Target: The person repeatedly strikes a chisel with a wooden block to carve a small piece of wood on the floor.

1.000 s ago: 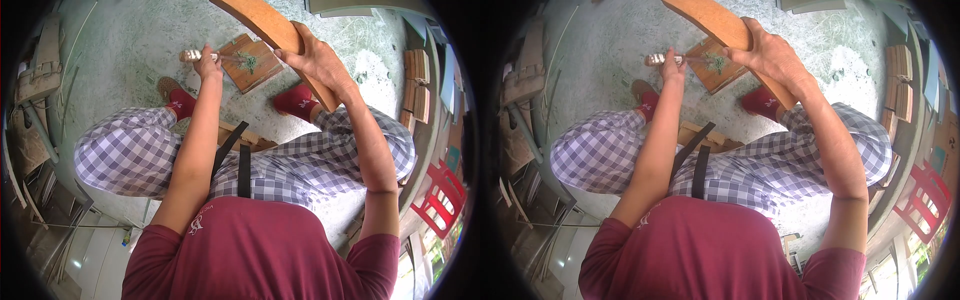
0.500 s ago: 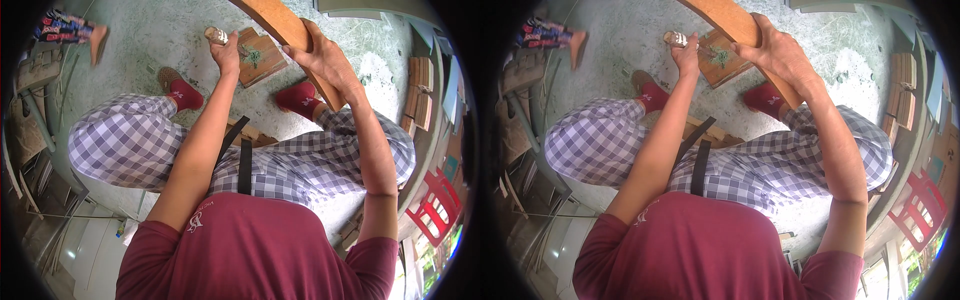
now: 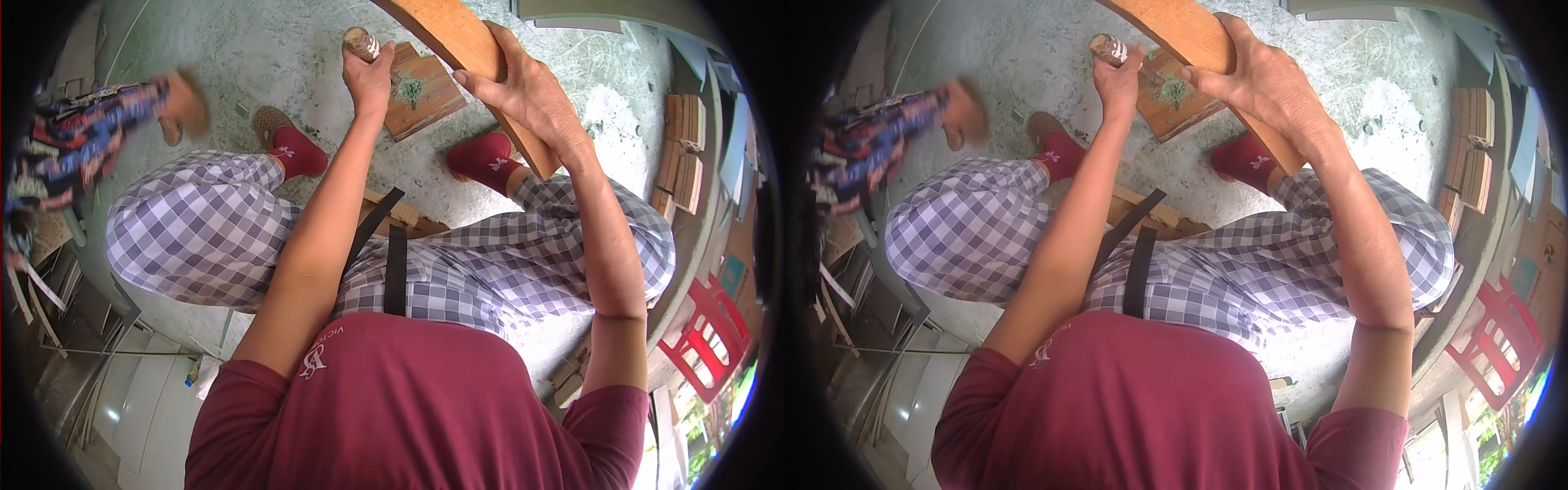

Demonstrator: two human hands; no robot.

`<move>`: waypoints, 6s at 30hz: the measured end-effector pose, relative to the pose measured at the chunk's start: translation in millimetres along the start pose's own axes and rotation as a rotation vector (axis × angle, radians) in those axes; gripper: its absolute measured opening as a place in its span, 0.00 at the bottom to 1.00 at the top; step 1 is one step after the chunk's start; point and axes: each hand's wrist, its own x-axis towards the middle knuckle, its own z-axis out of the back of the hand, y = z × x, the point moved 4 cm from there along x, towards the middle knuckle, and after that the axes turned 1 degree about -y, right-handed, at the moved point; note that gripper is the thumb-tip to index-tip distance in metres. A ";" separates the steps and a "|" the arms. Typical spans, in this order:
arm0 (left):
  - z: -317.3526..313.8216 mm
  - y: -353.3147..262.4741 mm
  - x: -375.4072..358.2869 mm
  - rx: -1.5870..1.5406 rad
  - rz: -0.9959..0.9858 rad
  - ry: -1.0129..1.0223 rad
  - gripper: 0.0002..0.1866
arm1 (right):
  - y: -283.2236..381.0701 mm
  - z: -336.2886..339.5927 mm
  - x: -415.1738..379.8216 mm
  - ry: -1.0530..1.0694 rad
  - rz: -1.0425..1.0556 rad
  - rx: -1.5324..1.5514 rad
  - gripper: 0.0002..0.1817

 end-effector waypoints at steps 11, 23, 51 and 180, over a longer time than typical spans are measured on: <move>1.6 1.6 -5.7 0.026 0.010 -0.041 0.12 | -6.3 -5.4 0.5 -0.013 0.003 -0.006 0.49; -2.3 -0.5 -13.3 0.012 -0.003 -0.017 0.12 | 0.1 -3.7 -0.4 0.000 0.011 -0.008 0.47; -8.7 -2.3 -26.3 -0.159 -0.062 0.007 0.17 | 44.8 -9.8 2.0 0.125 0.036 -0.072 0.39; 7.5 -9.8 -14.0 -0.043 0.060 -0.132 0.24 | 69.9 -18.4 31.7 0.107 0.265 -0.197 0.37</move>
